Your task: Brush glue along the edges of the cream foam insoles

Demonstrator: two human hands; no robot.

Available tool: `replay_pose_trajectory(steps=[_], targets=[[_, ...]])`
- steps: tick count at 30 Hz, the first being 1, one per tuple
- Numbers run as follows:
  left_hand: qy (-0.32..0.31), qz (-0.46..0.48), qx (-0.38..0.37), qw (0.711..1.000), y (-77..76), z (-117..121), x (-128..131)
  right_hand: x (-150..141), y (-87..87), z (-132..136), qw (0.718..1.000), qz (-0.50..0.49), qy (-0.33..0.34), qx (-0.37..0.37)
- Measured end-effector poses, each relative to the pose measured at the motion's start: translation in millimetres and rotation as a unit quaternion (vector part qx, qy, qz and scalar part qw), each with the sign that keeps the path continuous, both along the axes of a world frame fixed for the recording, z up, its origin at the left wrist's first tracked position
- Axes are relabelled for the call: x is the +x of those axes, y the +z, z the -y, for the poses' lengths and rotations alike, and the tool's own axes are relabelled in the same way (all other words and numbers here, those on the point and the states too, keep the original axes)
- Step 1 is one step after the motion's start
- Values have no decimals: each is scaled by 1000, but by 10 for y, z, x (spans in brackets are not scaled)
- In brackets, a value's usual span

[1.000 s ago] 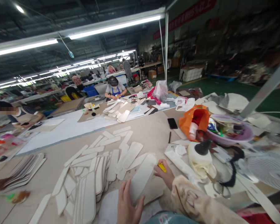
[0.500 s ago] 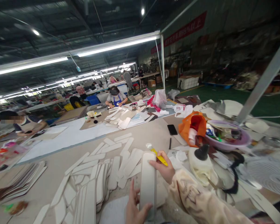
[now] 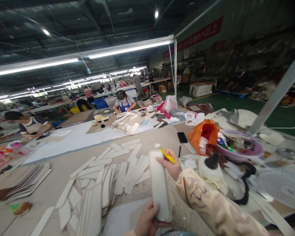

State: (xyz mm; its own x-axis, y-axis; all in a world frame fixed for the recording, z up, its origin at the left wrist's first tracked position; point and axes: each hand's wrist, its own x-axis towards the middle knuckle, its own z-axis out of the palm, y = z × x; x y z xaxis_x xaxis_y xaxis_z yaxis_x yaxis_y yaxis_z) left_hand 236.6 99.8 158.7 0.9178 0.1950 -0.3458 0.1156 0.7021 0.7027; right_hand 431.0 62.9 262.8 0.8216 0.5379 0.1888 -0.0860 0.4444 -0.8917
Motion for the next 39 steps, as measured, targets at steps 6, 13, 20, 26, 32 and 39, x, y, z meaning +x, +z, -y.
replay_pose_trajectory(steps=[6,13,20,26,32,39], targets=[[-9,16,-25,1000,39,61,-50,19,-87,-43,1000,10,-17,-8],[23,-26,46,998,15,119,-37,17,-155,-68,1000,10,7,1],[46,-33,-7,998,235,153,-79,41,-146,-24,1000,-7,3,-13],[46,-47,-1,998,232,169,-91,71,-209,-2,999,5,-17,-29],[34,-31,-41,998,220,135,-93,124,-265,-5,999,23,-24,-29],[4,4,-124,992,308,83,-96,211,-414,10,993,33,-71,-85]])
